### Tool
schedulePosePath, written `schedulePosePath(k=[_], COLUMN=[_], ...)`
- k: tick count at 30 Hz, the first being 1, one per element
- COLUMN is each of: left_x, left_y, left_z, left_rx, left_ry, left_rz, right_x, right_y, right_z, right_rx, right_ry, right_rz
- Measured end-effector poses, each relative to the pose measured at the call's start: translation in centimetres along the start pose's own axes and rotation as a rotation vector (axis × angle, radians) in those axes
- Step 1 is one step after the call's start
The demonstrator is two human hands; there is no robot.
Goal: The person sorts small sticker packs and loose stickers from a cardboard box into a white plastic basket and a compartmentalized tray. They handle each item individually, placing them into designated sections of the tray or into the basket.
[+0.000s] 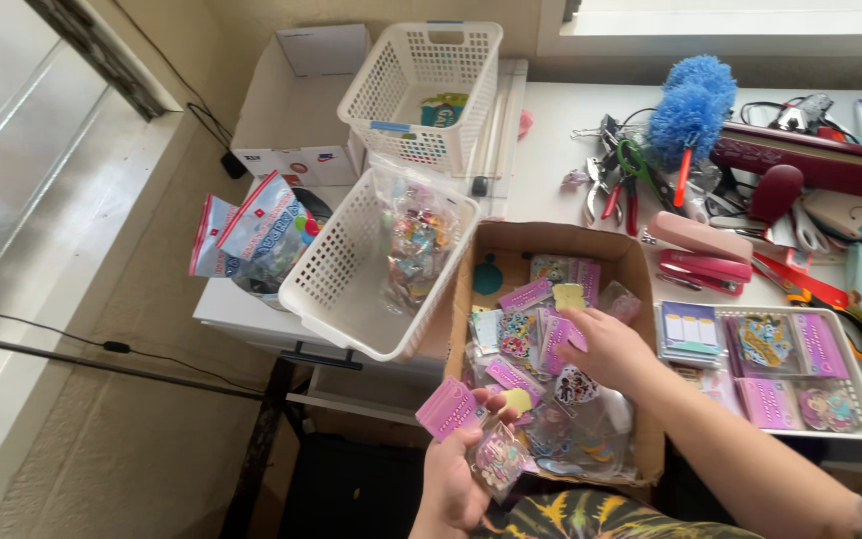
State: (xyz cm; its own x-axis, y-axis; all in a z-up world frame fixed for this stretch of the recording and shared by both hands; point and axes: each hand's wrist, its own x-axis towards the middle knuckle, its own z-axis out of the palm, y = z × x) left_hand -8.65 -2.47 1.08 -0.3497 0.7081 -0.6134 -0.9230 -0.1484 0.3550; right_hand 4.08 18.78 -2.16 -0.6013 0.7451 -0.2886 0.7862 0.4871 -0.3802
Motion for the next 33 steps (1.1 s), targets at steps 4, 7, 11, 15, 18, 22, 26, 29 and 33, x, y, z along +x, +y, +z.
schedulePosePath(k=[4,7,11,15,18,22,26,29,33], left_x=[-0.6,-1.0,-0.5,0.6,1.3,2.8,3.4,2.6,3.1], left_y=[1.3,2.5,3.2,3.5,4.3,5.4,6.4,6.9,5.6], left_z=[-0.1,0.1,0.2,0.1,0.2,0.3,1.8,4.2,5.4], left_rx=[0.009,0.130,0.226,0.297,0.410,0.728,0.941,1.189,1.243], left_ry=[0.016,0.025,0.029,-0.050,-0.083,-0.180,-0.316,-0.380,-0.604], left_rz=[0.017,-0.004,-0.048,-0.014,-0.016,0.126,0.334,0.408,0.565], right_x=[1.6,1.5,1.8,2.9,2.7,1.5,-0.3,-2.0,-5.3], right_y=[-2.0,-3.9,-5.3,-3.8,-2.6,-1.9,-0.8,-1.7,-4.8], right_z=[1.5,0.1,-1.2,0.1,0.2,-1.5,-2.8,-4.5,-7.2], right_rx=[-0.033,-0.078,-0.145,-0.074,0.039,0.148,-0.002,-0.031,0.240], right_ry=[-0.076,-0.166,-0.279,-0.246,-0.158,-0.124,0.080,0.158,-0.121], right_rz=[0.102,0.182,0.226,0.231,0.135,0.128,-0.155,-0.375,-0.508])
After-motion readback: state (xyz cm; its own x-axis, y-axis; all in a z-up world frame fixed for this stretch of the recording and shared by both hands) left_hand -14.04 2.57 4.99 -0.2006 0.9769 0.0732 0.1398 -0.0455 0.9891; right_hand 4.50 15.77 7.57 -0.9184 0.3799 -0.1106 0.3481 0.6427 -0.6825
